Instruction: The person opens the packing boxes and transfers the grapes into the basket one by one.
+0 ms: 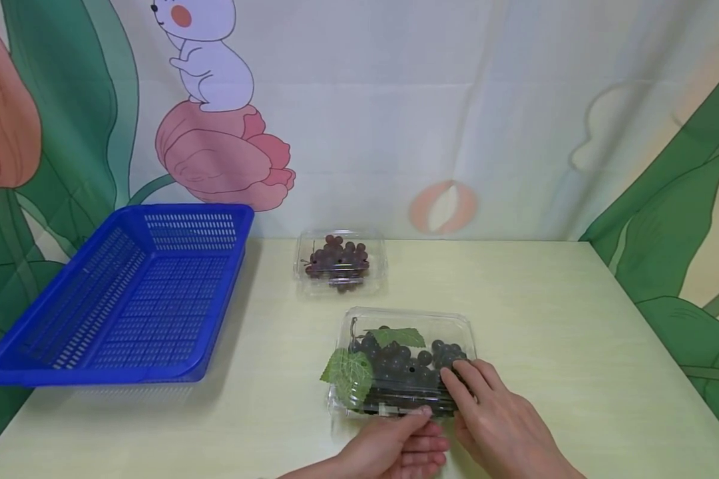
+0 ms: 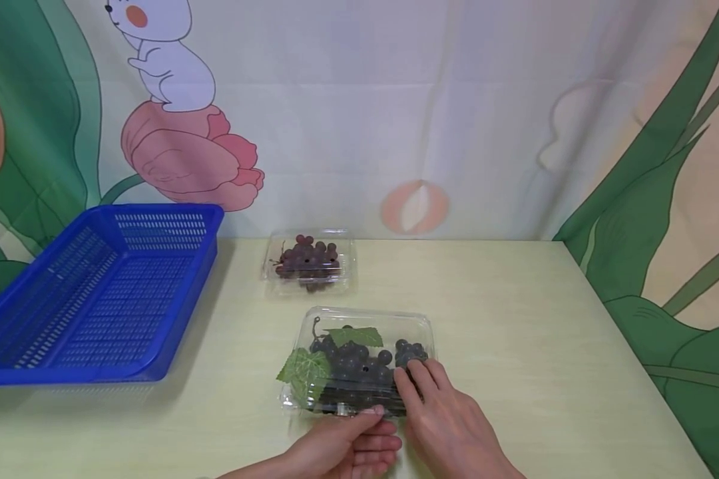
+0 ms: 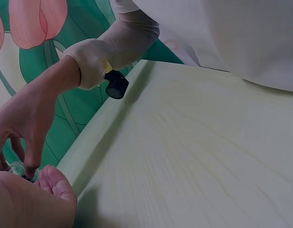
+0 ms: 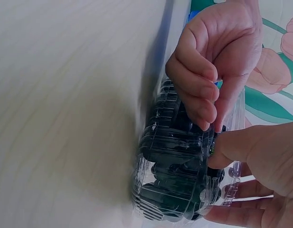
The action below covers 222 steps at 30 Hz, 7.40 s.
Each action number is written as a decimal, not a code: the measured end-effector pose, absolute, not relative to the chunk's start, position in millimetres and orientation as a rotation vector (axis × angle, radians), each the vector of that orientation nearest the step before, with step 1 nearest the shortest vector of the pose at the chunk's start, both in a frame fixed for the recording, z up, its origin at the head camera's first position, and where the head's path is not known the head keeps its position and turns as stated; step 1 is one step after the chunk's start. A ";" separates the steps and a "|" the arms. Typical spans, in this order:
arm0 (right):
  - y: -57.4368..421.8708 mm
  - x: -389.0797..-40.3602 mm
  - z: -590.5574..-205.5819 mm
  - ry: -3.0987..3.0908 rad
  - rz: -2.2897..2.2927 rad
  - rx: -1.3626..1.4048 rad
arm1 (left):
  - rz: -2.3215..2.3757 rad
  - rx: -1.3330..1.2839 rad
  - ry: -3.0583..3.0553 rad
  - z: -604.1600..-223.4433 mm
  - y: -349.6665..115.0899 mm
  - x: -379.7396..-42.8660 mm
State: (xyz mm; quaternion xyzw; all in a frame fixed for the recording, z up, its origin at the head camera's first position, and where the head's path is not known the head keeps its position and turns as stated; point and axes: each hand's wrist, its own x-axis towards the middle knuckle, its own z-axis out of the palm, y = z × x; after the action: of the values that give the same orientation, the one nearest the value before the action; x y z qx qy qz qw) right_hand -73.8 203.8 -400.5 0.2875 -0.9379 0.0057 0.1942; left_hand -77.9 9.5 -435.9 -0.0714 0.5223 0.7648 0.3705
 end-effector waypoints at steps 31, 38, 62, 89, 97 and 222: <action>207.3 -74.9 -399.4 -2.666 0.013 0.817 | 1.863 -0.193 1.549 -435.9 17.7 -78.4; 207.7 -72.7 -398.8 -2.862 0.118 0.572 | 1.852 -0.200 1.572 -437.2 18.0 -79.3; 231.5 -84.2 -380.7 -2.682 0.383 0.753 | 1.959 -0.240 1.405 -432.4 14.0 -77.6; 246.1 -107.8 -363.7 -2.454 0.502 0.807 | 2.009 -0.230 1.394 -433.1 15.4 -74.4; 249.2 -121.6 -355.4 -2.480 0.587 0.770 | 2.018 -0.222 1.406 -435.3 17.5 -75.9; 320.2 -234.6 -359.5 -2.842 0.899 0.193 | 1.904 -0.166 1.378 -438.7 42.6 -97.0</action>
State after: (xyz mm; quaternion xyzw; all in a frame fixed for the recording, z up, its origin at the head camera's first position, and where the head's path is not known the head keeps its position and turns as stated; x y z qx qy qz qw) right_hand -234.6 320.2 -359.5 0.0645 -0.9486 0.3001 0.0773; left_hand -97.0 42.6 -438.7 -0.0651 0.5402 0.7465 0.3829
